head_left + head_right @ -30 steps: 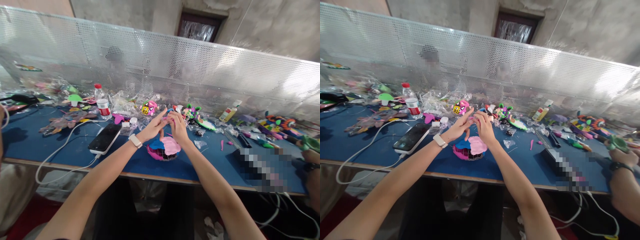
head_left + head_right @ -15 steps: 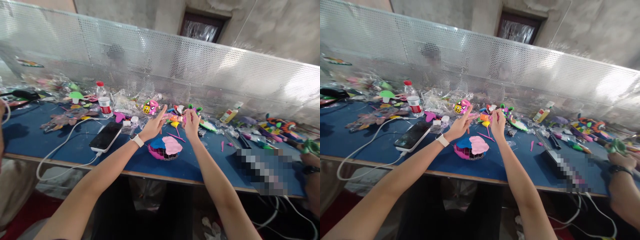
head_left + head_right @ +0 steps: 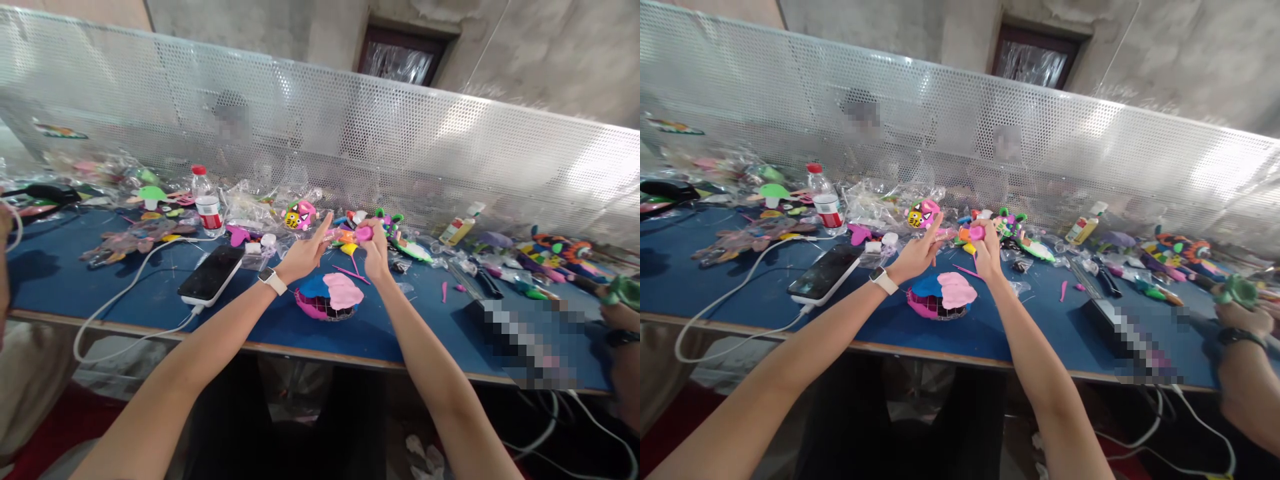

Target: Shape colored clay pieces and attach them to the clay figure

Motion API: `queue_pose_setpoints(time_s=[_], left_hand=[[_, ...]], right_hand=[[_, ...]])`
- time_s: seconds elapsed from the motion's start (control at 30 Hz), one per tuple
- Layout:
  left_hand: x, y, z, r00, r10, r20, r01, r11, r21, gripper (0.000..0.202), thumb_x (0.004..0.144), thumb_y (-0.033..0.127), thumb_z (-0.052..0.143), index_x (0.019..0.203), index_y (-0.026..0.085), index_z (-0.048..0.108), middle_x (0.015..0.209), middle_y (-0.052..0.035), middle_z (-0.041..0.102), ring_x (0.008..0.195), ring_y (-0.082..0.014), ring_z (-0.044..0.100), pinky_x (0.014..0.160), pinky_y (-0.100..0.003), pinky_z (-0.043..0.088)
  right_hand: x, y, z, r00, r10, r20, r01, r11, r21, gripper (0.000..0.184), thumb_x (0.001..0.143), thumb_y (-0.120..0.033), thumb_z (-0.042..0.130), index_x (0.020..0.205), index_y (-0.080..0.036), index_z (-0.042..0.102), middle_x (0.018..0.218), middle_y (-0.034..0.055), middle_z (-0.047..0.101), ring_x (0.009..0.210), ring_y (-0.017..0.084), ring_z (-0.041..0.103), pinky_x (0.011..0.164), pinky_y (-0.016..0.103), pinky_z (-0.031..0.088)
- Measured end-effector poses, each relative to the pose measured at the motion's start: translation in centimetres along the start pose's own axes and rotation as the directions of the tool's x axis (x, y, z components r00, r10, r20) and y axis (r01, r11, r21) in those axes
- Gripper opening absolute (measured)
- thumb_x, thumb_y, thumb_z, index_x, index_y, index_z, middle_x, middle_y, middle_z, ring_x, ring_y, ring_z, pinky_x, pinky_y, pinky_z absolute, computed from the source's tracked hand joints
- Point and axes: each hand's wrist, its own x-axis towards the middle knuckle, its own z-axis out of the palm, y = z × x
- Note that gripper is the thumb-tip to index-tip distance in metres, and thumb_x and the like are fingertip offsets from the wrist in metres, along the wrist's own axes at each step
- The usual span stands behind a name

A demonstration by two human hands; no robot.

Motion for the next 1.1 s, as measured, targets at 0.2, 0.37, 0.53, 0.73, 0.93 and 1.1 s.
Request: queue_pose_setpoints(time_s=[0.2,0.37,0.53,0.73,0.93,1.1], left_hand=[[-0.1,1.6,0.5,0.993,-0.117,-0.005,0.109,0.943,-0.313,0.064,0.102,0.051,0.056,0.157,0.020,0.045,0.067,0.0002,0.067,0.049,-0.0160,0.065,0.065,-0.027,0.054],[0.0,2.0,0.9,0.983,-0.183,0.034,0.175,0.848,-0.501,0.070,0.100,0.061,0.056,0.157,0.023,0.044,0.069,-0.0004,0.065,0.049,-0.0163,0.065,0.058,-0.027,0.054],[0.1,0.5,0.4,0.999,-0.041,0.003,0.041,0.996,-0.081,0.067,0.104,0.047,0.052,0.161,0.016,0.038,0.084,-0.0094,0.076,0.052,-0.0155,0.063,0.068,-0.028,0.052],[0.0,0.0,-0.1,0.997,0.048,0.058,-0.064,0.944,0.325,0.069,0.106,0.046,0.041,0.163,0.008,0.033,0.095,-0.0170,0.079,0.055,-0.0189,0.062,0.066,-0.027,0.045],[0.0,-0.2,-0.2,0.991,0.106,0.083,-0.131,0.908,0.398,0.062,0.103,0.034,0.038,0.158,0.005,0.041,0.083,-0.0160,0.077,0.062,-0.0219,0.066,0.068,-0.028,0.046],[0.1,-0.2,-0.3,0.983,0.145,0.115,-0.184,0.847,0.499,0.063,0.103,0.028,0.037,0.162,0.008,0.035,0.089,-0.0152,0.078,0.073,-0.0245,0.071,0.072,-0.030,0.049]], right_hand=[[-0.2,-1.5,0.5,0.924,-0.270,0.270,0.319,0.935,-0.158,0.039,0.107,-0.031,0.045,0.145,-0.029,0.054,0.146,0.0117,0.061,0.140,0.030,0.055,0.118,0.056,0.046],[-0.1,-0.8,0.8,0.901,-0.313,0.300,0.377,0.908,-0.185,0.034,0.109,-0.033,0.046,0.139,-0.032,0.062,0.146,0.0076,0.065,0.143,0.029,0.055,0.120,0.057,0.045],[-0.5,-0.3,0.9,0.980,-0.198,0.010,0.197,0.969,-0.152,0.039,0.107,-0.045,0.050,0.141,-0.029,0.059,0.134,0.0123,0.070,0.126,0.030,0.067,0.108,0.054,0.055],[-0.6,-0.8,0.9,0.987,-0.161,0.013,0.161,0.978,-0.129,0.043,0.107,-0.050,0.051,0.144,-0.029,0.058,0.138,0.0121,0.068,0.129,0.031,0.065,0.110,0.053,0.053],[-0.4,-1.4,1.4,0.945,-0.206,0.253,0.247,0.959,-0.142,0.035,0.107,-0.044,0.052,0.135,-0.029,0.066,0.133,0.0102,0.073,0.128,0.030,0.066,0.111,0.052,0.053],[-0.2,-1.1,1.6,0.930,-0.227,0.289,0.276,0.951,-0.141,0.033,0.107,-0.041,0.052,0.134,-0.028,0.067,0.135,0.0100,0.072,0.132,0.030,0.064,0.115,0.053,0.049]])
